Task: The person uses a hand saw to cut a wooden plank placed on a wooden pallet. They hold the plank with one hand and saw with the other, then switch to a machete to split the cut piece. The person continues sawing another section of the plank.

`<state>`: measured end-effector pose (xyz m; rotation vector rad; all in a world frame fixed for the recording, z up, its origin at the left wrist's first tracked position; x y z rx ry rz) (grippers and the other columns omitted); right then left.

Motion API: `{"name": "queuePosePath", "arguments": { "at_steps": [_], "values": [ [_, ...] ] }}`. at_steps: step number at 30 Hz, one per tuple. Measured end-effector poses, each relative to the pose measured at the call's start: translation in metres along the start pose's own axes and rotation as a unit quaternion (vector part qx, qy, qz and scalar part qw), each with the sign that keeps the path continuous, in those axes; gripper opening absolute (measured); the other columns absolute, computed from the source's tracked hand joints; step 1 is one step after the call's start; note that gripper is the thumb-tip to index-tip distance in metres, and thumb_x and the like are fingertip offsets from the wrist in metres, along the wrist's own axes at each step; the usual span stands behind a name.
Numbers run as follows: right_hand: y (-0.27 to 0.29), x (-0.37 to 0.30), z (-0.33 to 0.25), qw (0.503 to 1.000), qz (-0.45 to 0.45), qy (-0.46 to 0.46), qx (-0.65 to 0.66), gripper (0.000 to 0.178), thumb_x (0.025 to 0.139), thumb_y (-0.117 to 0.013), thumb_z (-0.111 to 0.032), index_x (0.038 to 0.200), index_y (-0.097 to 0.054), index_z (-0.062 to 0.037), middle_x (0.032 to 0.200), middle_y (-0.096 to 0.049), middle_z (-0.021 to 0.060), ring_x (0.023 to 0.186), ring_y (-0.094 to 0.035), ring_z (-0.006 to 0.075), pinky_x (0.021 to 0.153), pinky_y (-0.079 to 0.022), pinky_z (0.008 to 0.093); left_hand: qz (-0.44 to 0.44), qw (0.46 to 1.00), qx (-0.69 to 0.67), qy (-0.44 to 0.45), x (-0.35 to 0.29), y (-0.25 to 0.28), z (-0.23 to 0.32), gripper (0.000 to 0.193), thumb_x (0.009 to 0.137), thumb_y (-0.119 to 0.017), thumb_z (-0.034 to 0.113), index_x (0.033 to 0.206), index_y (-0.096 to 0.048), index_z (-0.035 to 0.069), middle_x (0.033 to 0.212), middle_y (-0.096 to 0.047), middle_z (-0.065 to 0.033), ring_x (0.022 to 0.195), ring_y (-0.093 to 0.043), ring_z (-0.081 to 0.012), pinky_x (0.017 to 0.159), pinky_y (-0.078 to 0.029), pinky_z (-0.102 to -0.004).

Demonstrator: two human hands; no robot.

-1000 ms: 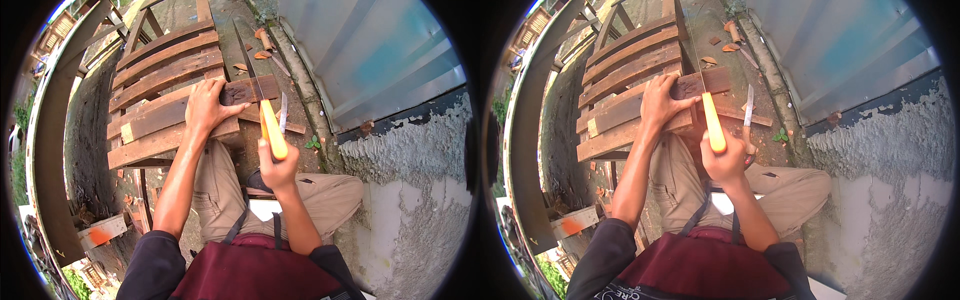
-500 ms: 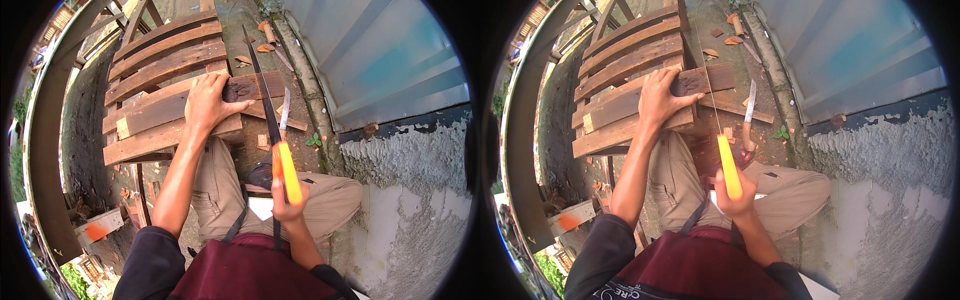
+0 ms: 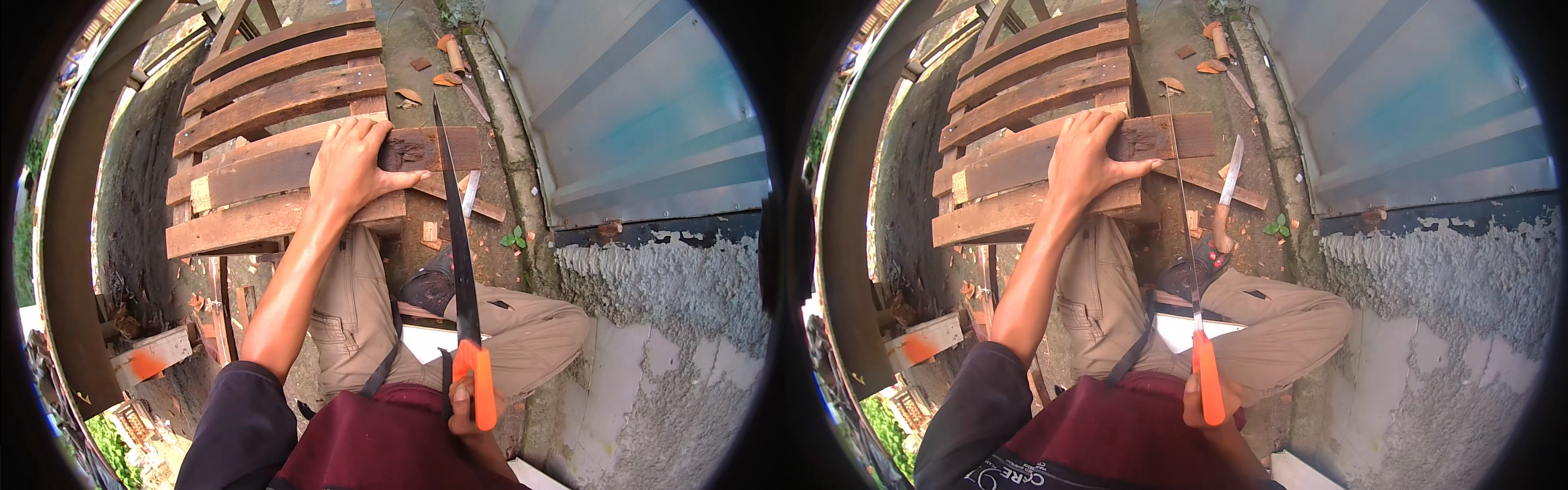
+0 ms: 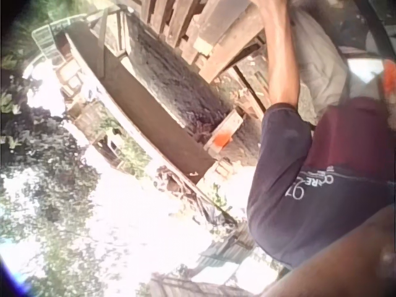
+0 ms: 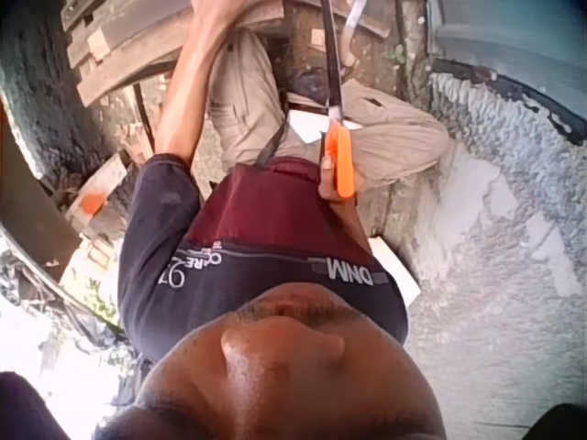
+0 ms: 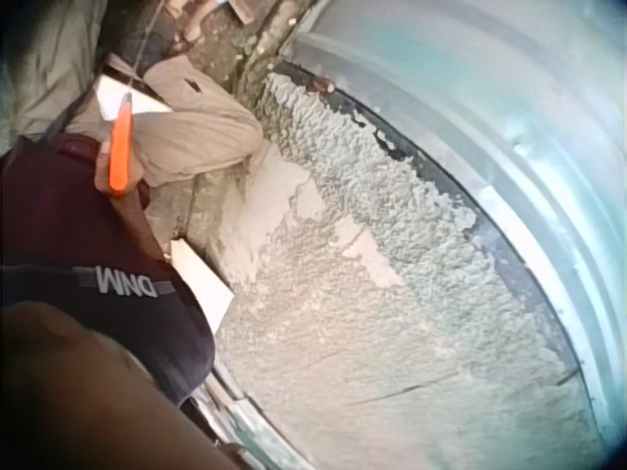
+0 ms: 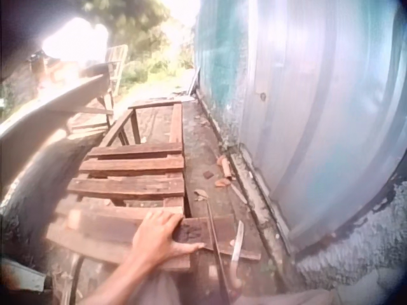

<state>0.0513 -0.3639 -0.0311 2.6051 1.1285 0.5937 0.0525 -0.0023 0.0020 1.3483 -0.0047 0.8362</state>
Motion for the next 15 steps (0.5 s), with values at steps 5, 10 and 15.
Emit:
{"name": "queuePosePath", "arguments": {
  "at_steps": [5, 10, 15],
  "values": [
    [-0.059, 0.185, 0.007, 0.992, 0.043, -0.053, 0.102, 0.012, 0.091, -0.066, -0.008, 0.084, -0.064, 0.0015, 0.059, -0.057, 0.0075, 0.051, -0.058, 0.014, 0.05, -0.043, 0.031, 0.014, 1.0, 0.001, 0.002, 0.007, 0.0, 0.004, 0.077, 0.062, -0.089, 0.055, 0.112, -0.071, 0.0, 0.107, -0.069, -0.0157, 0.106, -0.063, -0.0333, 0.096, -0.048, -0.0428],
    [-0.045, 0.137, 0.012, 0.996, 0.046, -0.008, 0.074, 0.008, 0.09, -0.064, -0.004, 0.087, -0.065, 0.003, 0.06, -0.057, 0.0091, 0.048, -0.055, 0.0161, 0.048, -0.041, 0.0316, -0.015, 1.0, 0.005, 0.007, 0.011, -0.006, 0.001, 0.076, 0.062, -0.089, 0.056, 0.112, -0.071, 0.0, 0.108, -0.069, -0.0142, 0.106, -0.063, -0.0326, 0.096, -0.048, -0.0428],
    [-0.007, -0.002, -0.006, 0.999, 0.008, 0.017, -0.04, 0.012, 0.088, -0.056, -0.004, 0.08, -0.061, 0.0036, 0.057, -0.055, 0.0058, 0.049, -0.056, 0.0169, 0.064, -0.055, 0.0304, -0.015, 1.0, -0.006, 0.016, 0.003, -0.001, -0.004, 0.075, 0.06, -0.09, 0.054, 0.11, -0.071, 0.0, 0.11, -0.069, -0.0131, 0.104, -0.063, -0.0322, 0.097, -0.048, -0.0429]
  ]
}}
Point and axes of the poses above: each hand's wrist, its own x-axis towards the middle knuckle, its own y-axis out of the back of the hand, z = x × y, the point moved 8 cm from there along x, towards the middle knuckle
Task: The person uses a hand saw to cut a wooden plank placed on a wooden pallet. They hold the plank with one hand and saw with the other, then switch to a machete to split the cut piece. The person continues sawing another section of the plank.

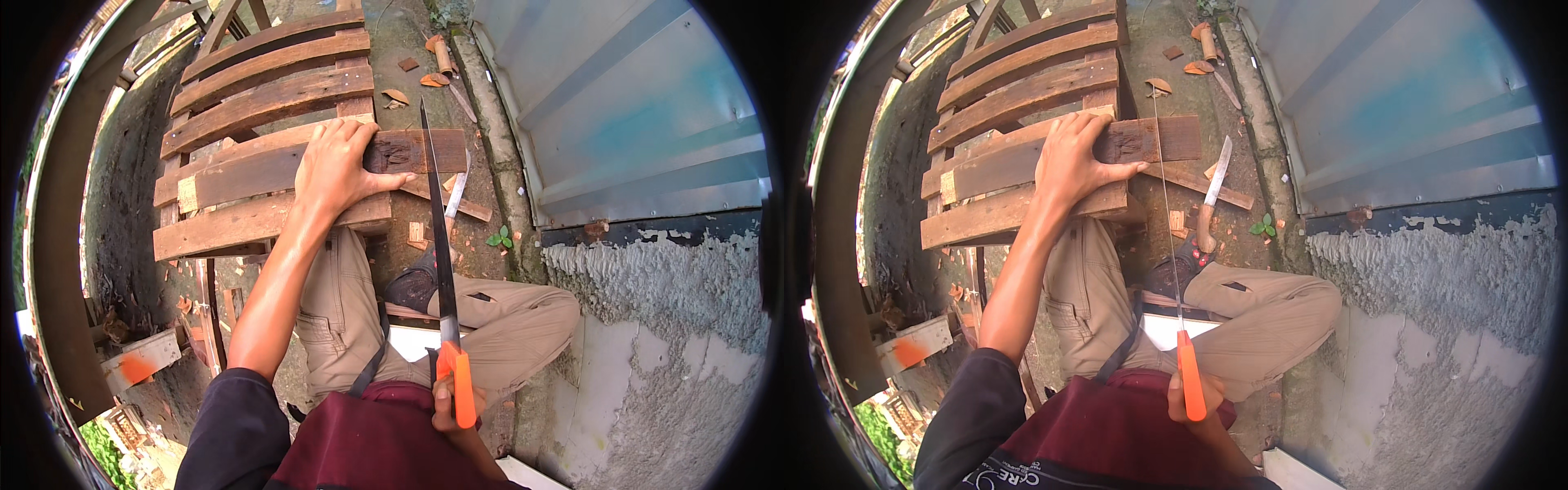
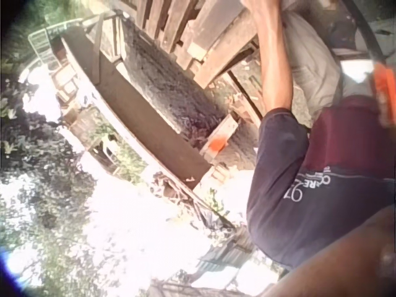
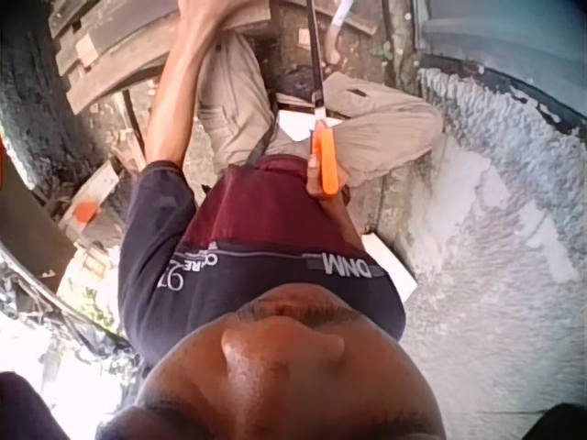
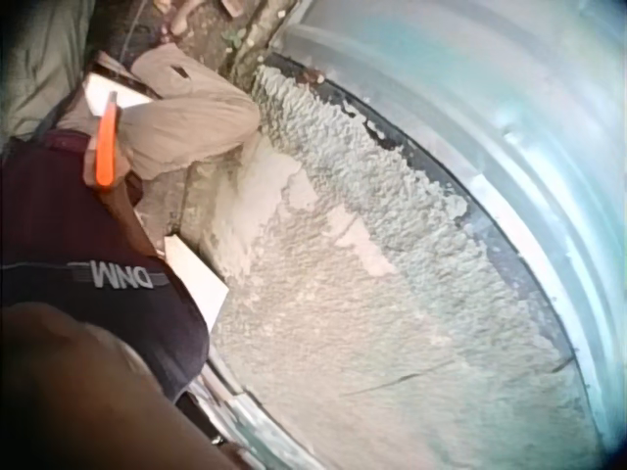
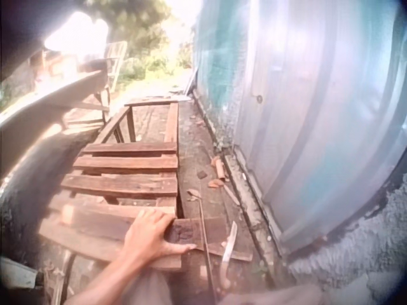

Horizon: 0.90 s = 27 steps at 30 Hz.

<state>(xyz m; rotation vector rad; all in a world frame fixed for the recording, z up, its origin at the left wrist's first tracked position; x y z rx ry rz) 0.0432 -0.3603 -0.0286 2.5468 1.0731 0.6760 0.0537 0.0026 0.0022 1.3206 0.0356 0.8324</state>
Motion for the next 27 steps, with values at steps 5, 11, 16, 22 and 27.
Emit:
{"name": "queuePosePath", "arguments": {
  "at_steps": [5, 11, 16, 22, 27],
  "values": [
    [-0.036, 0.128, 0.021, 0.988, 0.013, -0.093, 0.121, 0.009, 0.09, -0.064, -0.004, 0.083, -0.066, 0.0015, 0.058, -0.058, 0.008, 0.049, -0.057, 0.0152, 0.048, -0.044, 0.0312, 0.004, 1.0, 0.0, -0.005, 0.0, -0.007, 0.006, 0.075, 0.061, -0.09, 0.052, 0.111, -0.071, -0.001, 0.111, -0.069, -0.0134, 0.105, -0.063, -0.0326, 0.096, -0.048, -0.0428],
    [-0.048, 0.148, 0.023, 0.986, 0.039, -0.07, 0.147, 0.012, 0.091, -0.066, -0.008, 0.083, -0.064, 0.0012, 0.059, -0.059, 0.009, 0.047, -0.057, 0.0176, 0.048, -0.043, 0.0335, 0.01, 1.0, 0.006, -0.008, -0.003, -0.001, 0.008, 0.076, 0.061, -0.089, 0.053, 0.111, -0.071, 0.0, 0.111, -0.069, -0.0137, 0.106, -0.062, -0.0329, 0.096, -0.048, -0.043],
    [0.003, 0.003, -0.003, 0.999, -0.013, 0.037, -0.018, 0.013, 0.086, -0.06, -0.002, 0.086, -0.067, 0.0091, 0.073, -0.068, 0.0188, 0.052, -0.064, 0.0249, 0.05, -0.051, 0.0348, 0.028, 0.999, 0.02, -0.02, -0.001, 0.0, 0.002, 0.079, 0.063, -0.084, 0.063, 0.109, -0.07, 0.001, 0.102, -0.069, -0.0155, 0.103, -0.062, -0.0304, 0.097, -0.045, -0.042],
    [-0.04, 0.153, 0.012, 0.993, 0.029, -0.042, 0.103, 0.006, 0.088, -0.064, -0.003, 0.084, -0.065, 0.0022, 0.059, -0.059, 0.0086, 0.048, -0.059, 0.0171, 0.048, -0.044, 0.0311, 0.032, 0.999, -0.005, -0.013, 0.002, -0.006, 0.006, 0.074, 0.062, -0.089, 0.053, 0.109, -0.07, 0.0, 0.105, -0.069, -0.0138, 0.104, -0.063, -0.0323, 0.097, -0.047, -0.0425],
    [-0.052, 0.167, 0.03, 0.987, 0.051, -0.075, 0.129, 0.01, 0.091, -0.066, -0.006, 0.084, -0.065, 0.0002, 0.06, -0.06, 0.0093, 0.051, -0.058, 0.0155, 0.05, -0.045, 0.0321, 0.012, 1.0, 0.001, -0.013, -0.001, -0.004, 0.007, 0.074, 0.062, -0.089, 0.053, 0.109, -0.071, -0.001, 0.105, -0.069, -0.014, 0.104, -0.063, -0.0325, 0.097, -0.047, -0.0421]
  ]
}}
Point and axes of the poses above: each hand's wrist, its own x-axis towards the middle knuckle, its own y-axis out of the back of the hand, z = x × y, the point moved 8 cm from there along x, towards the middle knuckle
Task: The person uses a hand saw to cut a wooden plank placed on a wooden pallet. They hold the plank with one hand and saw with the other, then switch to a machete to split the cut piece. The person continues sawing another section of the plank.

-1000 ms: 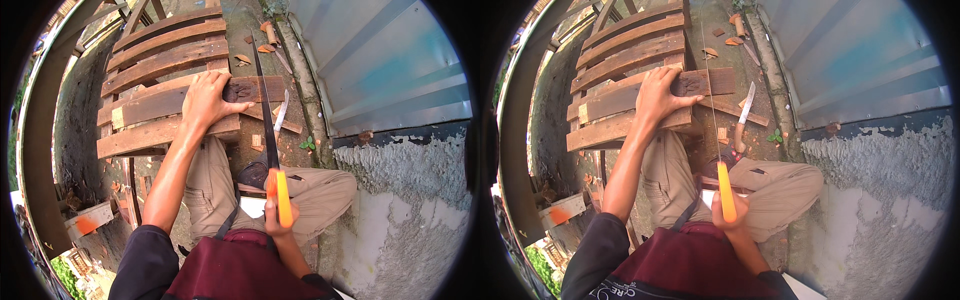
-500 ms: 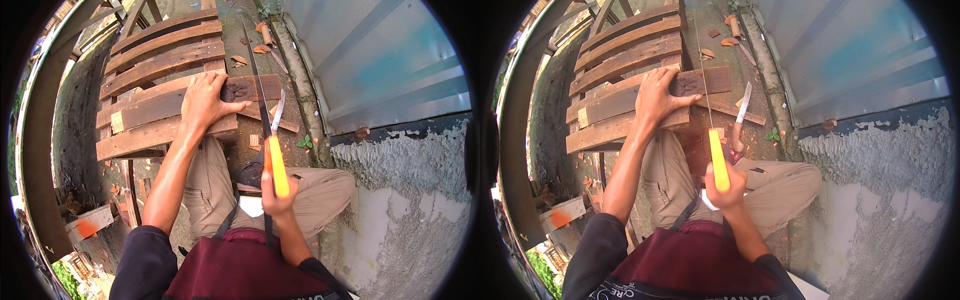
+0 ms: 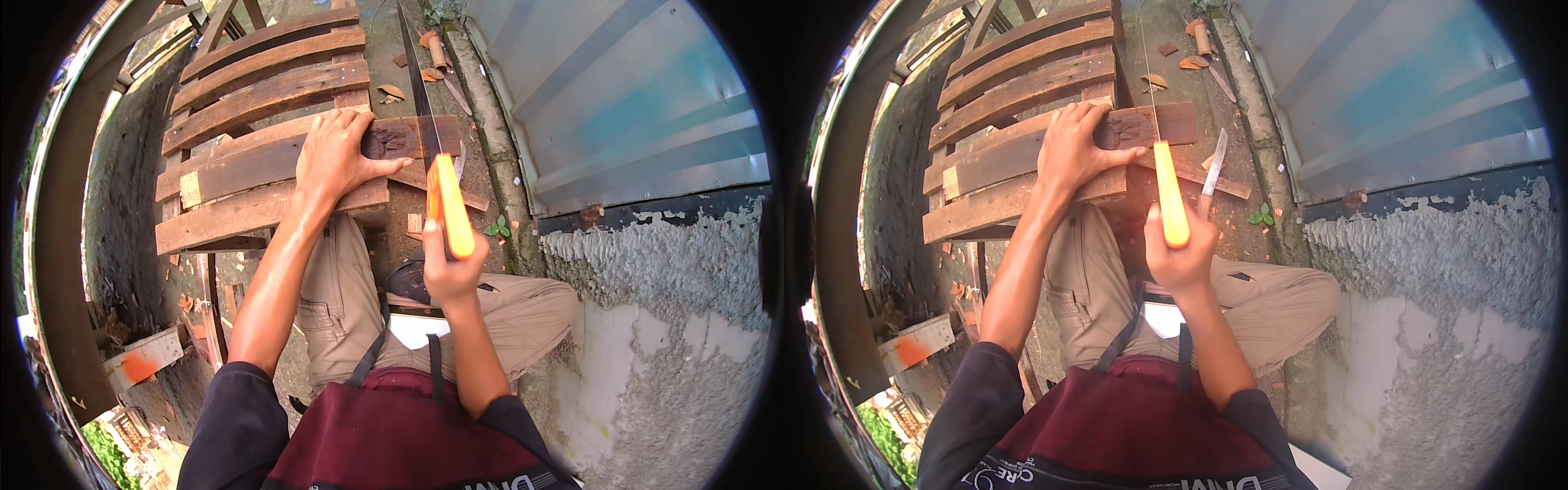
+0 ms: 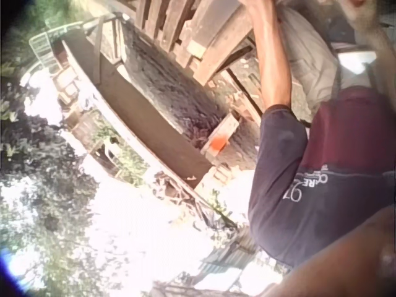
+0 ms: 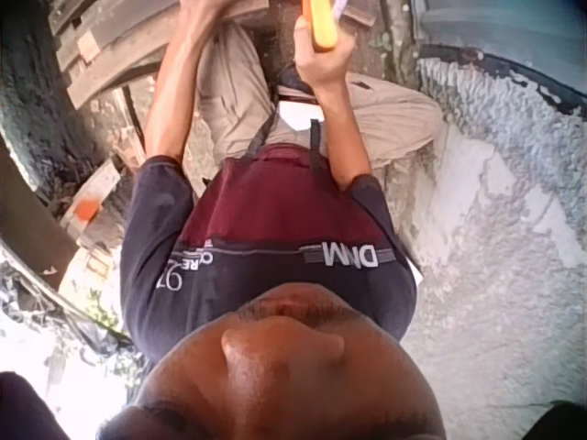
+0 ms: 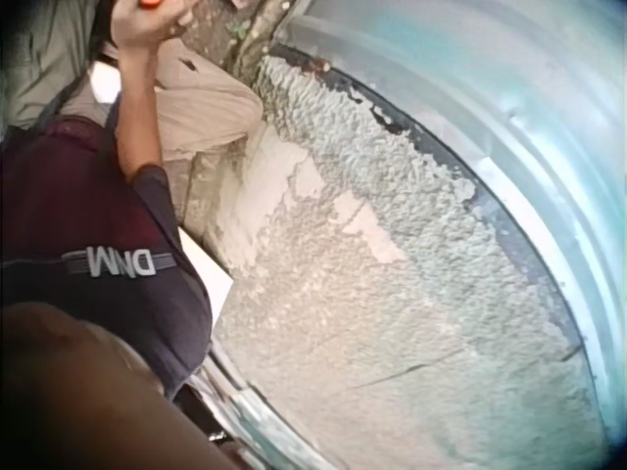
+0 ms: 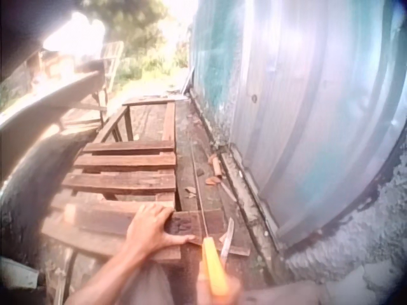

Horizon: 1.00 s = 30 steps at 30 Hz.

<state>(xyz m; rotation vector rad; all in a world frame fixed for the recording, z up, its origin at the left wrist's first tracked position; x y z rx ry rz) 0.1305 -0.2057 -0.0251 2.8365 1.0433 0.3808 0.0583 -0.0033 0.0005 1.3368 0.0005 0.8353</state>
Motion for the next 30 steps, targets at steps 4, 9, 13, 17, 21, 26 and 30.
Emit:
{"name": "queuePosePath", "arguments": {
  "at_steps": [4, 9, 13, 17, 21, 26, 30],
  "values": [
    [0.056, -0.144, -0.007, 0.982, -0.048, 0.13, -0.13, 0.012, 0.083, -0.064, -0.004, 0.085, -0.067, 0.0077, 0.068, -0.064, 0.0147, 0.054, -0.066, 0.0258, 0.051, -0.052, 0.0331, 0.008, 1.0, 0.005, 0.002, 0.001, 0.005, -0.005, 0.074, 0.061, -0.089, 0.052, 0.11, -0.07, 0.0, 0.106, -0.068, -0.0138, 0.104, -0.062, -0.0319, 0.096, -0.047, -0.042],
    [0.05, -0.121, -0.021, 0.978, -0.037, 0.133, -0.153, 0.012, 0.086, -0.063, -0.006, 0.082, -0.066, 0.0052, 0.062, -0.06, 0.0116, 0.049, -0.062, 0.0243, 0.047, -0.048, 0.0344, 0.021, 1.0, 0.0, 0.01, 0.0, 0.003, -0.001, 0.075, 0.061, -0.089, 0.052, 0.111, -0.07, 0.0, 0.106, -0.069, -0.0139, 0.104, -0.062, -0.0327, 0.095, -0.047, -0.0426],
    [0.0, 0.009, -0.023, 0.998, -0.019, 0.052, 0.006, 0.006, 0.087, -0.066, -0.004, 0.083, -0.064, 0.0002, 0.06, -0.059, 0.0093, 0.047, -0.058, 0.0203, 0.049, -0.045, 0.0324, 0.011, 1.0, 0.002, 0.002, 0.009, 0.005, 0.001, 0.075, 0.062, -0.09, 0.051, 0.112, -0.07, 0.0, 0.107, -0.069, -0.0143, 0.105, -0.062, -0.0334, 0.095, -0.048, -0.0435],
    [0.011, -0.026, -0.015, 0.997, -0.022, 0.067, -0.025, 0.008, 0.088, -0.064, -0.003, 0.081, -0.064, 0.0006, 0.061, -0.059, 0.0093, 0.049, -0.059, 0.0189, 0.049, -0.044, 0.0331, -0.002, 1.0, 0.005, 0.004, 0.004, 0.002, 0.002, 0.074, 0.062, -0.09, 0.05, 0.112, -0.07, 0.0, 0.109, -0.07, -0.0143, 0.105, -0.062, -0.0326, 0.096, -0.048, -0.0432],
    [0.068, -0.167, -0.005, 0.98, -0.052, 0.124, -0.145, 0.021, 0.089, -0.057, -0.009, 0.071, -0.06, 0.0021, 0.061, -0.058, 0.0101, 0.051, -0.061, 0.0251, 0.066, -0.057, 0.0382, 0.002, 1.0, 0.004, 0.011, 0.003, 0.006, 0.002, 0.074, 0.062, -0.091, 0.048, 0.114, -0.07, 0.0, 0.11, -0.07, -0.014, 0.106, -0.062, -0.0325, 0.096, -0.048, -0.0429],
    [0.056, -0.109, -0.014, 0.985, -0.051, 0.104, -0.129, 0.008, 0.086, -0.064, -0.004, 0.084, -0.066, 0.0041, 0.062, -0.059, 0.0115, 0.049, -0.061, 0.0241, 0.048, -0.048, 0.0357, 0.01, 1.0, -0.001, 0.014, 0.005, 0.004, -0.002, 0.075, 0.061, -0.091, 0.048, 0.114, -0.07, 0.0, 0.11, -0.07, -0.014, 0.107, -0.062, -0.0329, 0.096, -0.049, -0.0426],
    [-0.006, 0.019, -0.016, 0.998, -0.027, 0.057, 0.015, 0.003, 0.086, -0.065, -0.002, 0.088, -0.066, 0.0005, 0.064, -0.06, 0.0093, 0.052, -0.061, 0.0206, 0.053, -0.048, 0.0321, 0.01, 1.0, 0.0, 0.009, 0.008, 0.005, 0.004, 0.077, 0.061, -0.091, 0.05, 0.114, -0.069, -0.001, 0.111, -0.07, -0.0144, 0.107, -0.062, -0.0329, 0.096, -0.048, -0.0424]
  ]
}}
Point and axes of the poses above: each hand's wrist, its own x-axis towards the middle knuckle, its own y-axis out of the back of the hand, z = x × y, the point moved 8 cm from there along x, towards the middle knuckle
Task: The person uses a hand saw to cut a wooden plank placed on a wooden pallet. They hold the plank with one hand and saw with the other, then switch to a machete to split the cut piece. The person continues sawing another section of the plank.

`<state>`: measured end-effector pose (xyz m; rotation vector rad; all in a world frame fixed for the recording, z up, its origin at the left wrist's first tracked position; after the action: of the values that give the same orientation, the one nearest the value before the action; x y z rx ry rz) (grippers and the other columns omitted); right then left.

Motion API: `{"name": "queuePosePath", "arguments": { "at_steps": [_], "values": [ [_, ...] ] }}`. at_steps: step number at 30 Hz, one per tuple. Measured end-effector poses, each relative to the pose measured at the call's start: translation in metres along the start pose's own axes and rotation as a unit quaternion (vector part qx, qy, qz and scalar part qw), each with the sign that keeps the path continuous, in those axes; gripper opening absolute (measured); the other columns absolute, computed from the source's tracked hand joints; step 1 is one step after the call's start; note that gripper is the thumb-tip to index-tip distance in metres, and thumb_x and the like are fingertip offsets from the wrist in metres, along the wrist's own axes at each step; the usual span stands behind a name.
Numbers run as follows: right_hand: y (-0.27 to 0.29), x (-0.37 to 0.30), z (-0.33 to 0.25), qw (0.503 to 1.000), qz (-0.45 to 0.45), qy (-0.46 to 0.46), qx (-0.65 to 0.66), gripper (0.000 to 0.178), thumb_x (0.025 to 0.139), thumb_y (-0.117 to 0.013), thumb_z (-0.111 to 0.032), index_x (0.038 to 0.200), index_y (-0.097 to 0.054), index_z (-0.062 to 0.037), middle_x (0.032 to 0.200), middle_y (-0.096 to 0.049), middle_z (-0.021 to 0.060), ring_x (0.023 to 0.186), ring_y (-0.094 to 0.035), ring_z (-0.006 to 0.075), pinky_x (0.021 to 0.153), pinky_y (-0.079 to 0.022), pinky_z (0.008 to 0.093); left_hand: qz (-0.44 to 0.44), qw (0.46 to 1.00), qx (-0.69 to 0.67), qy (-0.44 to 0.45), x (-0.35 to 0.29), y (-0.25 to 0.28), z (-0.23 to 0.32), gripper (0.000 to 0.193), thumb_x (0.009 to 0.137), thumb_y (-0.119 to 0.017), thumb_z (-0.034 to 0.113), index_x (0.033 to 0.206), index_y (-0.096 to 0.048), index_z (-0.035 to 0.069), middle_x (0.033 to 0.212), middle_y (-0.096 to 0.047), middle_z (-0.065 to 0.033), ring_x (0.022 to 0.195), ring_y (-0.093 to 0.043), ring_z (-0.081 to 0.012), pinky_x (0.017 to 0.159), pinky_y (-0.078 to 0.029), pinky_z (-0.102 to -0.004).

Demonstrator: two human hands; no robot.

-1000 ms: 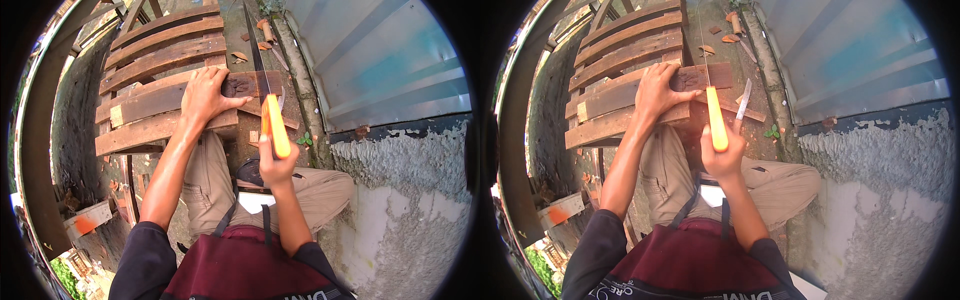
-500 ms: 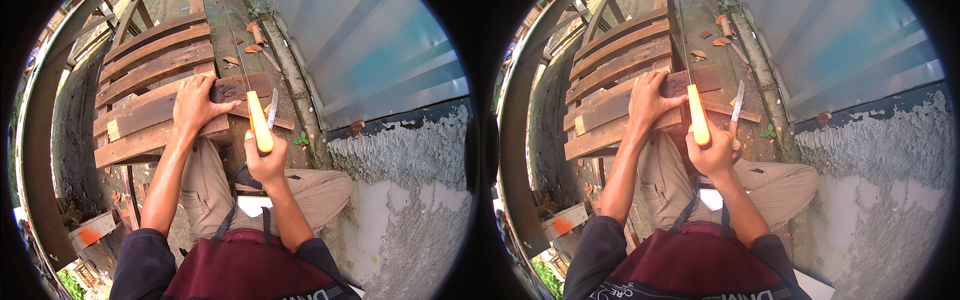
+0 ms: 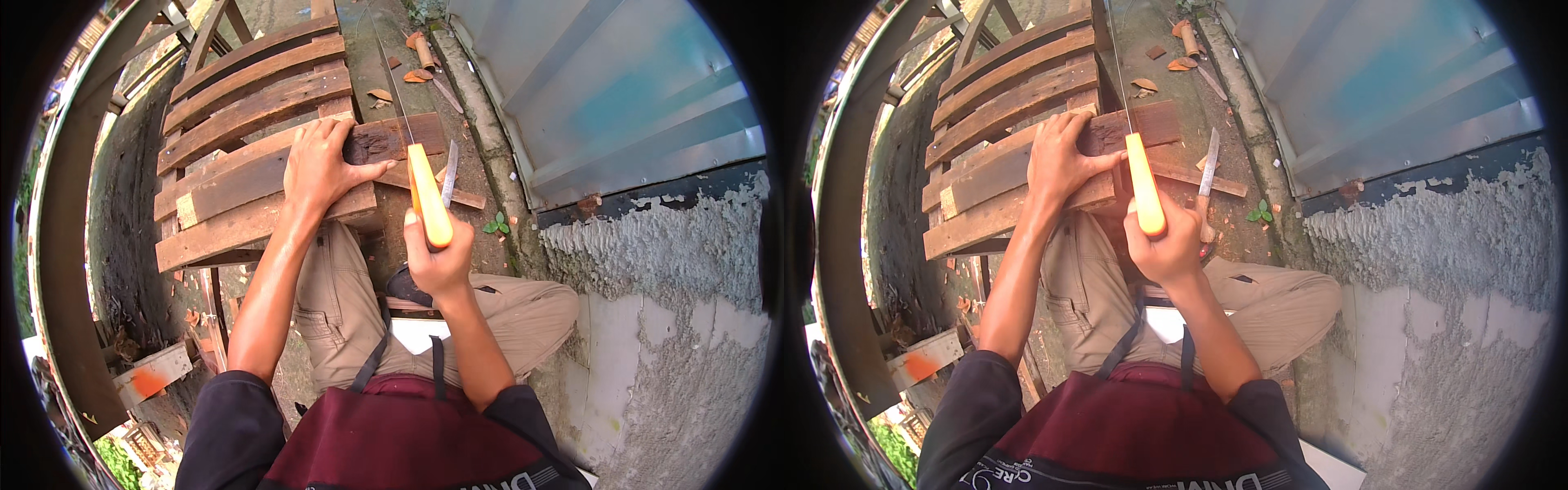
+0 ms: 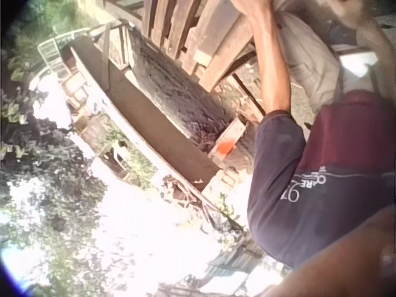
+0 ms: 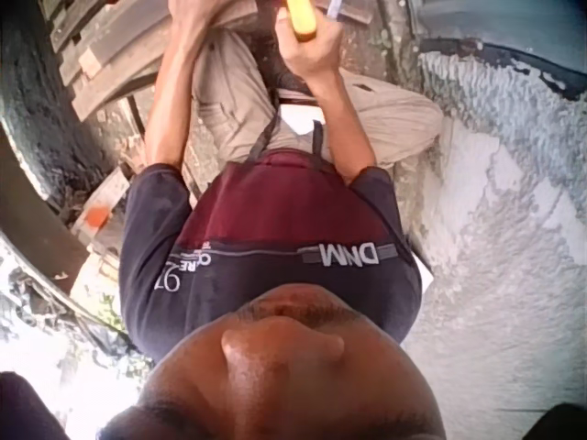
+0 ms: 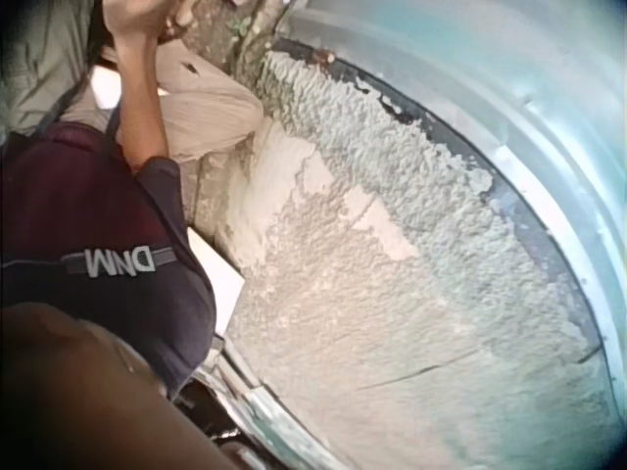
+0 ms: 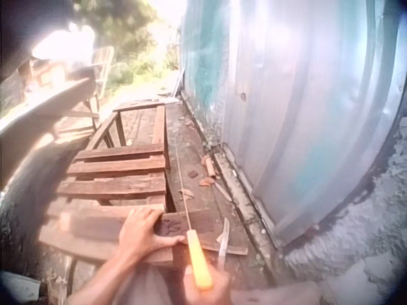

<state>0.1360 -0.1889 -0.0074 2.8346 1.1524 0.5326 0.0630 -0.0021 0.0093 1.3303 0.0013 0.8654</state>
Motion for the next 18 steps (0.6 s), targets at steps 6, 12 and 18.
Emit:
{"name": "queuePosePath", "arguments": {
  "at_steps": [6, 12, 18],
  "values": [
    [0.042, -0.127, -0.014, 0.988, -0.038, 0.065, -0.138, 0.009, 0.083, -0.066, 0.0, 0.088, -0.066, 0.0074, 0.064, -0.062, 0.0124, 0.051, -0.064, 0.0225, 0.048, -0.05, 0.034, 0.0, 1.0, -0.003, -0.013, -0.003, -0.001, -0.003, 0.074, 0.06, -0.091, 0.05, 0.11, -0.07, 0.0, 0.106, -0.068, -0.014, 0.104, -0.062, -0.033, 0.096, -0.047, -0.0444],
    [0.07, -0.182, -0.013, 0.995, -0.031, 0.026, -0.091, 0.01, 0.085, -0.064, -0.004, 0.08, -0.065, 0.0047, 0.063, -0.06, 0.0116, 0.049, -0.061, 0.0249, 0.048, -0.05, 0.0357, 0.004, 1.0, -0.01, 0.005, -0.008, 0.001, -0.005, 0.071, 0.06, -0.092, 0.049, 0.107, -0.07, 0.0, 0.102, -0.068, -0.0122, 0.103, -0.062, -0.0321, 0.094, -0.047, -0.0435],
    [0.005, -0.01, 0.003, 0.999, 0.007, -0.04, 0.012, 0.016, 0.089, -0.067, -0.005, 0.076, -0.058, -0.0017, 0.054, -0.052, 0.0075, 0.043, -0.051, 0.0175, 0.045, -0.04, 0.0336, -0.015, 1.0, 0.0, 0.007, 0.002, -0.002, -0.005, 0.077, 0.062, -0.089, 0.051, 0.114, -0.069, -0.002, 0.112, -0.069, -0.0149, 0.109, -0.062, -0.0336, 0.098, -0.047, -0.0435]
  ]
}}
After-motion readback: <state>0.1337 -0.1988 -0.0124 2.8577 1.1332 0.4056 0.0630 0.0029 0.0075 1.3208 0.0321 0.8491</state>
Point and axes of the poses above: each hand's wrist, its own x-axis towards the middle knuckle, its own y-axis out of the back of the hand, z = x × y, the point moved 8 cm from there along x, towards the middle knuckle
